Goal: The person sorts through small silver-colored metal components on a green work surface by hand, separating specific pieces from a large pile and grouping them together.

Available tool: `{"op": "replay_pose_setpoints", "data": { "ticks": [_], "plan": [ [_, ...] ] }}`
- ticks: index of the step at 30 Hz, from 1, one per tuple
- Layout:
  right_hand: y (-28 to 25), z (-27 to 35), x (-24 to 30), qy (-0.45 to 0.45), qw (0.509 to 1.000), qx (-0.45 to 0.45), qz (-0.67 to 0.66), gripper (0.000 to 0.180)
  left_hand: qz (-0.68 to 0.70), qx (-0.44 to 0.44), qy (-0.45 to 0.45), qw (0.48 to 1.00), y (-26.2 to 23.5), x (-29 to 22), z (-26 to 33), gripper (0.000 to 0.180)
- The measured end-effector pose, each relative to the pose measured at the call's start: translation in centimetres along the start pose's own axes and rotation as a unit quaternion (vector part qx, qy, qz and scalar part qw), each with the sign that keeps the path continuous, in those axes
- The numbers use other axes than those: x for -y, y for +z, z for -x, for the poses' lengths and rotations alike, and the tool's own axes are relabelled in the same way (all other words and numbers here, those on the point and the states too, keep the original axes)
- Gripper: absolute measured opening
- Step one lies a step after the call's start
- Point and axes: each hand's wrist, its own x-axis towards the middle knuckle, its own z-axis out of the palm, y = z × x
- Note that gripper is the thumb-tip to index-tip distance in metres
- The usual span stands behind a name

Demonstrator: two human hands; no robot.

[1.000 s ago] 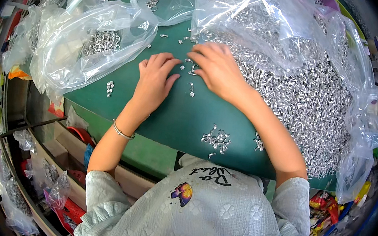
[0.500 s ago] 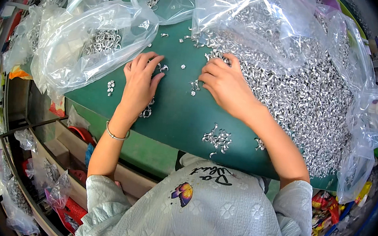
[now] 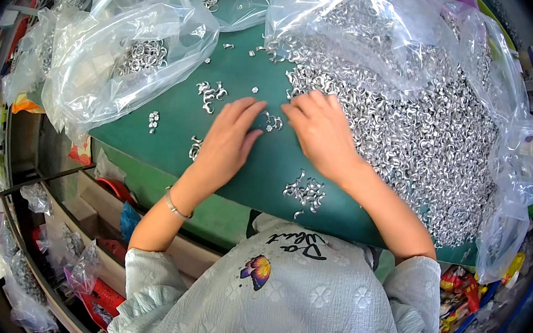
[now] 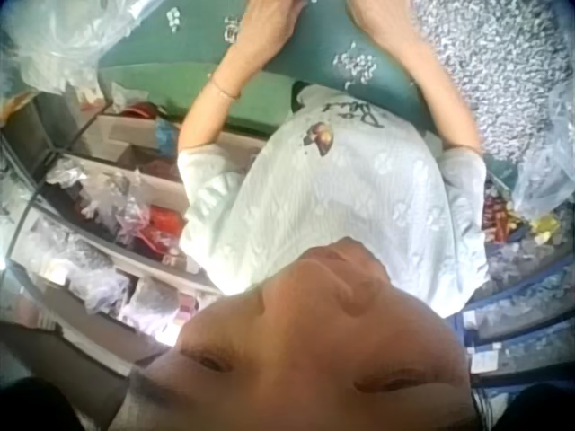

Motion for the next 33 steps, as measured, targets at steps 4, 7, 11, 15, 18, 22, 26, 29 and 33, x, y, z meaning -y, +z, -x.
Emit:
{"op": "replay_pose_setpoints", "data": {
  "ticks": [4, 7, 11, 15, 18, 22, 26, 29, 33],
  "plan": [
    [-0.2, 0.7, 0.3, 0.000, 0.995, 0.083, -0.061, 0.021, -0.015, 0.051, 0.028, 0.998, 0.5, 0.6, -0.2, 0.028],
    [-1.0, 1.4, 0.1, 0.038, 0.987, 0.067, -0.139, 0.020, 0.028, 0.045, 0.022, 0.998, 0.4, 1.4, 0.0, 0.022],
    [-0.5, 1.2, 0.0, 0.055, 0.986, 0.074, -0.140, 0.022, 0.065, 0.004, -0.025, 0.998, 0.7, 1.2, -0.3, 0.021],
    [0.8, 0.8, 0.1, 0.055, 0.975, 0.077, -0.203, 0.031, 0.207, -0.018, -0.097, 0.973, 0.4, 0.4, 0.1, 0.032],
    [-0.4, 0.4, 0.3, 0.093, 0.967, 0.068, -0.227, 0.040, 0.189, -0.052, -0.142, 0.970, 0.0, -0.6, 1.3, 0.040],
    [-0.6, -0.5, 1.7, 0.089, 0.972, 0.149, -0.158, 0.052, 0.051, -0.049, -0.102, 0.992, 1.4, -1.2, 2.4, 0.045],
    [-0.6, -1.3, 1.3, 0.072, 0.965, 0.210, -0.140, 0.054, 0.071, -0.088, -0.098, 0.989, 2.5, -0.3, 2.2, 0.040],
    [-0.4, -0.4, 0.6, 0.041, 0.971, 0.177, -0.155, 0.054, 0.043, -0.106, -0.112, 0.987, 1.8, -0.7, 2.6, 0.036],
    [-1.0, -1.1, 1.7, 0.067, 0.970, 0.177, -0.154, 0.049, -0.052, -0.088, -0.100, 0.990, 2.3, -2.2, 2.7, 0.025]
  ]
}}
